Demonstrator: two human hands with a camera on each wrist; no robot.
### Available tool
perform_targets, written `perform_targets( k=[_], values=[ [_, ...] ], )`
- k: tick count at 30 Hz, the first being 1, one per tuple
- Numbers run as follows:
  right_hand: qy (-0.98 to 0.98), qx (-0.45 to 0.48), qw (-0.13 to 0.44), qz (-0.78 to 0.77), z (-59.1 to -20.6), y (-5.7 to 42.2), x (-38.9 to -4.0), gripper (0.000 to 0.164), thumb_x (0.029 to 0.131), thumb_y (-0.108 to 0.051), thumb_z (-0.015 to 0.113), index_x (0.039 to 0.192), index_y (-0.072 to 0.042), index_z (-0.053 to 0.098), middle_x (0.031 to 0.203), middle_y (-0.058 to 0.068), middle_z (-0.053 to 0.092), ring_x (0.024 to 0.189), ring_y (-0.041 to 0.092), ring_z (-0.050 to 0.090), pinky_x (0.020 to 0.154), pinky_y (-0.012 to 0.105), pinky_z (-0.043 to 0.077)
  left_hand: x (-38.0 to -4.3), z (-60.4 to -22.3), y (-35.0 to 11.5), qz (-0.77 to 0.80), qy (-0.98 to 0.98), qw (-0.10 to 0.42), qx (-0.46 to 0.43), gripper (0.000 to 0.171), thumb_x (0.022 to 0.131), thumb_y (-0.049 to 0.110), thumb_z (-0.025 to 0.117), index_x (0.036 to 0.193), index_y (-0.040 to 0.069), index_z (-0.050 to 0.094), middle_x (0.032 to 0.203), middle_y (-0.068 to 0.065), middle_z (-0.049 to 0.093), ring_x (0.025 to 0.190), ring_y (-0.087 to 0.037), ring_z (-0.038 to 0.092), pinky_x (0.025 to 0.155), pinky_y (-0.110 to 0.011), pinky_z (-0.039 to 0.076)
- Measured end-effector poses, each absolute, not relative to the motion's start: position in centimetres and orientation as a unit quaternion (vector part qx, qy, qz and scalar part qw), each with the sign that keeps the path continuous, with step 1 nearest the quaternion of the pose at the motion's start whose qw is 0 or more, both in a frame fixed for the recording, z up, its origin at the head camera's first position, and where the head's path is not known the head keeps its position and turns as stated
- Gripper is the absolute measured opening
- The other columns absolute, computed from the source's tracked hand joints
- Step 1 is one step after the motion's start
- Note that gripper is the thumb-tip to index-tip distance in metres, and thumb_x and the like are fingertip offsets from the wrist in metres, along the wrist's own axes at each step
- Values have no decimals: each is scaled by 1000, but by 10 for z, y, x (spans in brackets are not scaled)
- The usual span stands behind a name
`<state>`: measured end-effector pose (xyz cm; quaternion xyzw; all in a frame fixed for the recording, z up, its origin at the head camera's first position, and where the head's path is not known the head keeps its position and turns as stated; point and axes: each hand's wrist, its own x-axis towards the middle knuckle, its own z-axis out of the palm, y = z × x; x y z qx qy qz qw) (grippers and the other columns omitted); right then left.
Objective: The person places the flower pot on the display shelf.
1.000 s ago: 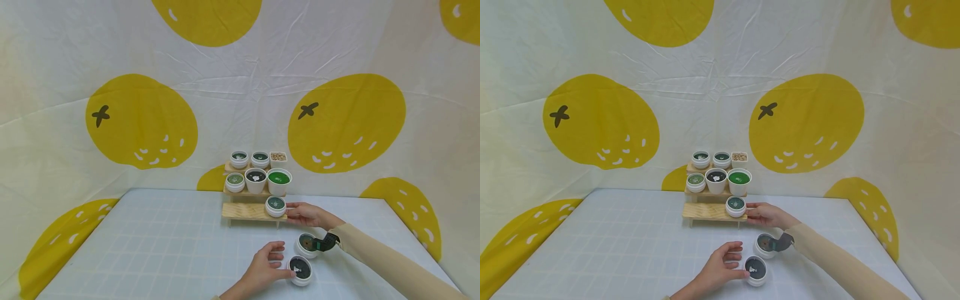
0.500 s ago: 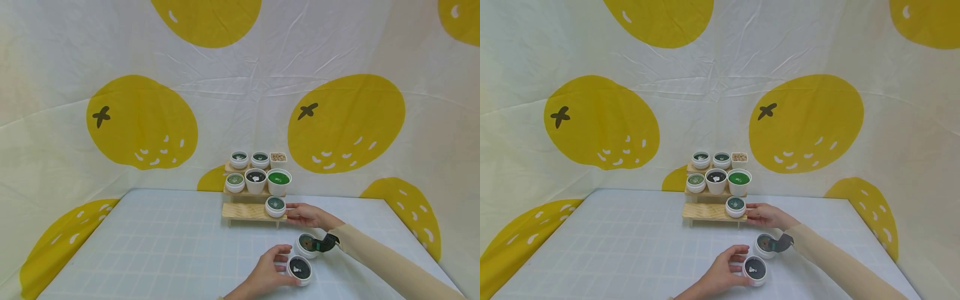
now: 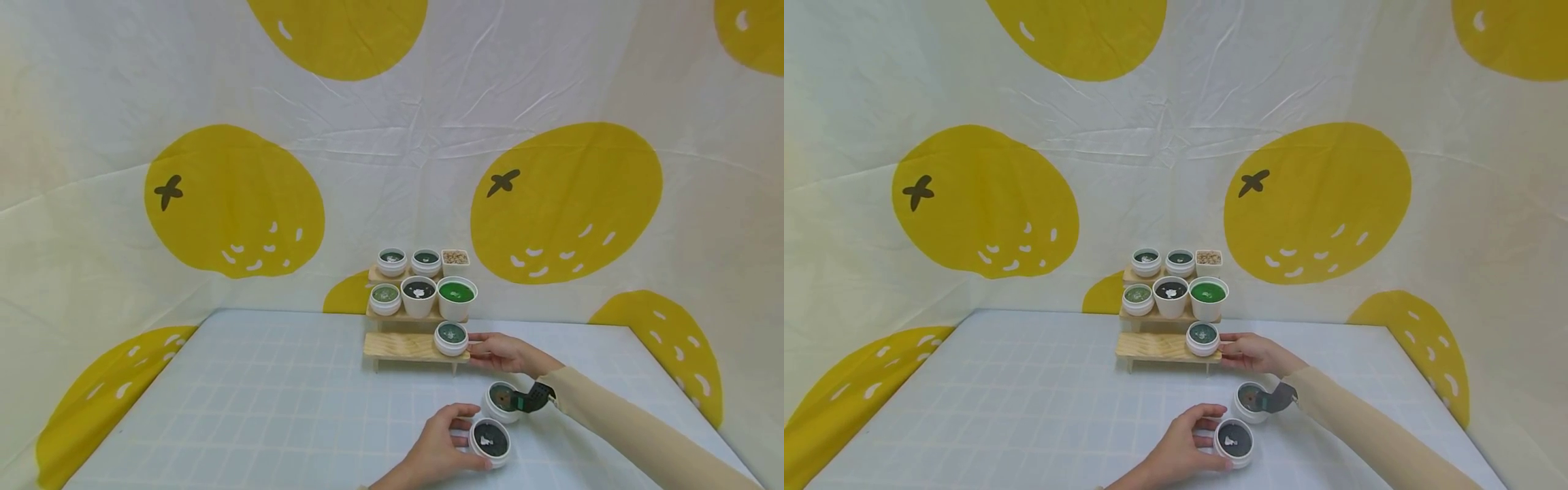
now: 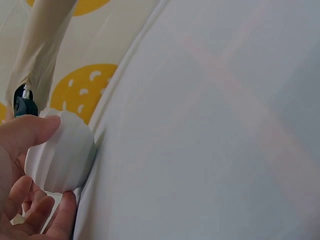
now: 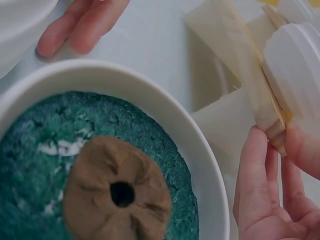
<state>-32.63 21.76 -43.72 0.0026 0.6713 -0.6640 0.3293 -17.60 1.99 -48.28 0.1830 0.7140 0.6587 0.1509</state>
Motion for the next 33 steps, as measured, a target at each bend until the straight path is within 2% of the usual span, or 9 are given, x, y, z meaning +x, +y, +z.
perform_targets(
  k=[8, 19, 25, 33],
  values=[
    [673, 2, 327, -664, -439, 217, -326, 60, 98, -4, 45, 149, 6, 15, 102, 3, 63, 85, 9, 64, 82, 22, 57, -176, -483, 22, 652, 719, 141, 194, 65, 66, 0, 84, 124, 10, 58, 119, 1, 58, 93, 1, 57, 78, -13, 52],
    [670, 4, 330, -664, -437, 218, -328, 60, 98, -4, 46, 149, 6, 16, 101, 3, 63, 85, 9, 65, 80, 21, 57, -179, -490, 25, 628, 733, 127, 228, 64, 65, 4, 85, 123, 10, 58, 116, 8, 58, 93, 6, 56, 78, -12, 51],
    [669, 4, 332, -665, -437, 217, -326, 62, 97, -3, 47, 149, 6, 16, 101, 4, 63, 85, 9, 65, 80, 21, 57, -178, -491, 24, 623, 735, 119, 241, 64, 65, 2, 84, 123, 7, 58, 115, 6, 59, 91, 6, 55, 77, -12, 52],
    [667, 4, 332, -667, -436, 217, -326, 62, 97, -3, 48, 149, 6, 15, 100, 3, 63, 85, 8, 65, 80, 21, 57, -178, -492, 24, 621, 736, 121, 240, 62, 65, 3, 85, 122, 8, 59, 113, 8, 60, 88, 7, 56, 76, -12, 51]
  ],
)
